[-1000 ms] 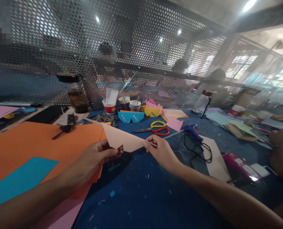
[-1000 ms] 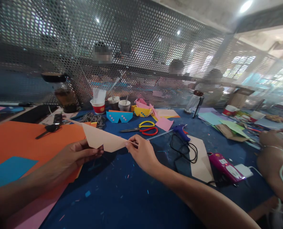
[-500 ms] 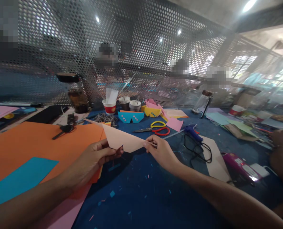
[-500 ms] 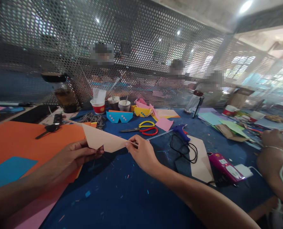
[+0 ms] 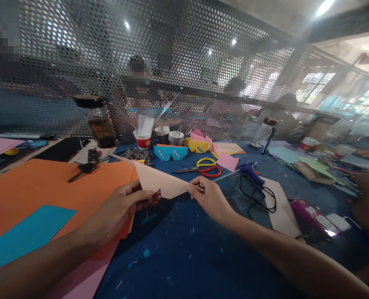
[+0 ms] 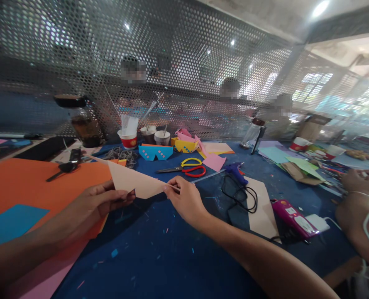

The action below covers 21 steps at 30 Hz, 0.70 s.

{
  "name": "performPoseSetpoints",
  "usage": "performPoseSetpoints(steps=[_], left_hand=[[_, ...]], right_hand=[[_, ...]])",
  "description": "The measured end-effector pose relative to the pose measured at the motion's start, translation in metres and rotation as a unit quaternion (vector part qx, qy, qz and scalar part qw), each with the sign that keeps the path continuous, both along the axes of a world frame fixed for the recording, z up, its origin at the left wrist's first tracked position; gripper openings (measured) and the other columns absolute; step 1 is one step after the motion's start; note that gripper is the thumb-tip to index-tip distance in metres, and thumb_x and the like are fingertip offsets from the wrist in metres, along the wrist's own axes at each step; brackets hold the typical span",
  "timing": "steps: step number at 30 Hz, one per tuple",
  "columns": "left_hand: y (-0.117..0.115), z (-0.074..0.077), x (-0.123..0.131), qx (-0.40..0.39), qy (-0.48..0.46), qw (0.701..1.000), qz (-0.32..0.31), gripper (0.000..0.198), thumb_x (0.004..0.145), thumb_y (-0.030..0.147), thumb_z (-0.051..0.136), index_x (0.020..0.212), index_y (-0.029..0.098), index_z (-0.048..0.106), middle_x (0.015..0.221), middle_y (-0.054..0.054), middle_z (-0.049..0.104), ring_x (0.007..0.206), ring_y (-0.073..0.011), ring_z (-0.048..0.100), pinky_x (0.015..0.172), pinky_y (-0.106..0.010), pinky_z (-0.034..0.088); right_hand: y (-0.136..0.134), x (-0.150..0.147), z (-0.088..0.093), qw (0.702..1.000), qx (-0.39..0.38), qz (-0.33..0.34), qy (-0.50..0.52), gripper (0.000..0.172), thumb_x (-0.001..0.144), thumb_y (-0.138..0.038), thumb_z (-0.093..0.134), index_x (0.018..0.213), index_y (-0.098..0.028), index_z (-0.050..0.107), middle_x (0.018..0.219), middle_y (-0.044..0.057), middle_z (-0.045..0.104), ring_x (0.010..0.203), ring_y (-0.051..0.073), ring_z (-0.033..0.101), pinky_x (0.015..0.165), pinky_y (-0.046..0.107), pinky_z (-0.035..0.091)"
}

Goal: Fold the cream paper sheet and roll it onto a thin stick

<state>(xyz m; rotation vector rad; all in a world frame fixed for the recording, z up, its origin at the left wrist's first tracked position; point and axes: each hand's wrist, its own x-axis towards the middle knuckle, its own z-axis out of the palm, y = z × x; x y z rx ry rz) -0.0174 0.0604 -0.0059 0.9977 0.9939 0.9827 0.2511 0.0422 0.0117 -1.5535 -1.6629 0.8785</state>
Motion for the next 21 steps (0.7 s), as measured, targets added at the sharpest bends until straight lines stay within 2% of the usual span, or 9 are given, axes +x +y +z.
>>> performPoseSetpoints(steps=[4,11,14,17,21], left_hand=[[0.003,-0.009,-0.002,-0.003,-0.003,1.000,0.002,0.028,0.077,0.039,0.100,0.097,0.024,0.088,0.104,-0.008,0.088,0.100,-0.0248,0.082,0.097,-0.033,0.068],[0.003,-0.008,-0.002,0.015,0.018,1.000,0.004,0.028,0.080,0.040,0.098,0.100,0.022,0.086,0.106,-0.010,0.088,0.100,-0.0270,0.083,0.098,-0.036,0.068],[0.004,-0.011,-0.003,0.025,0.018,0.999,0.011,0.026,0.080,0.039,0.098,0.095,0.023,0.084,0.105,-0.010,0.088,0.099,-0.0270,0.084,0.100,-0.038,0.067],[0.006,-0.014,-0.005,0.028,0.015,0.999,0.016,0.026,0.079,0.039,0.099,0.089,0.023,0.082,0.100,-0.008,0.087,0.096,-0.0255,0.084,0.098,-0.036,0.067],[0.007,-0.015,-0.005,0.030,0.013,0.999,0.008,0.029,0.079,0.040,0.100,0.097,0.023,0.085,0.101,-0.007,0.087,0.095,-0.0231,0.083,0.094,-0.032,0.068]], right_hand=[[-0.001,0.000,0.000,1.000,-0.003,0.002,0.002,0.014,0.103,-0.030,0.070,0.091,-0.022,0.068,0.079,-0.001,0.075,0.073,0.016,0.066,0.068,0.029,0.043],[-0.001,0.000,0.000,1.000,0.001,0.005,-0.003,0.015,0.103,-0.031,0.069,0.091,-0.022,0.068,0.080,-0.001,0.075,0.073,0.017,0.066,0.068,0.028,0.042],[-0.001,-0.001,0.000,1.000,0.005,0.007,0.000,0.015,0.102,-0.031,0.069,0.091,-0.022,0.068,0.080,-0.001,0.075,0.073,0.017,0.067,0.068,0.029,0.043],[-0.001,-0.001,0.000,1.000,0.005,0.007,0.003,0.015,0.103,-0.031,0.068,0.091,-0.022,0.068,0.080,-0.001,0.075,0.073,0.017,0.067,0.068,0.029,0.043],[-0.001,-0.001,0.000,1.000,-0.003,0.003,0.002,0.013,0.103,-0.028,0.068,0.092,-0.022,0.069,0.082,-0.001,0.076,0.074,0.017,0.067,0.069,0.029,0.043]])
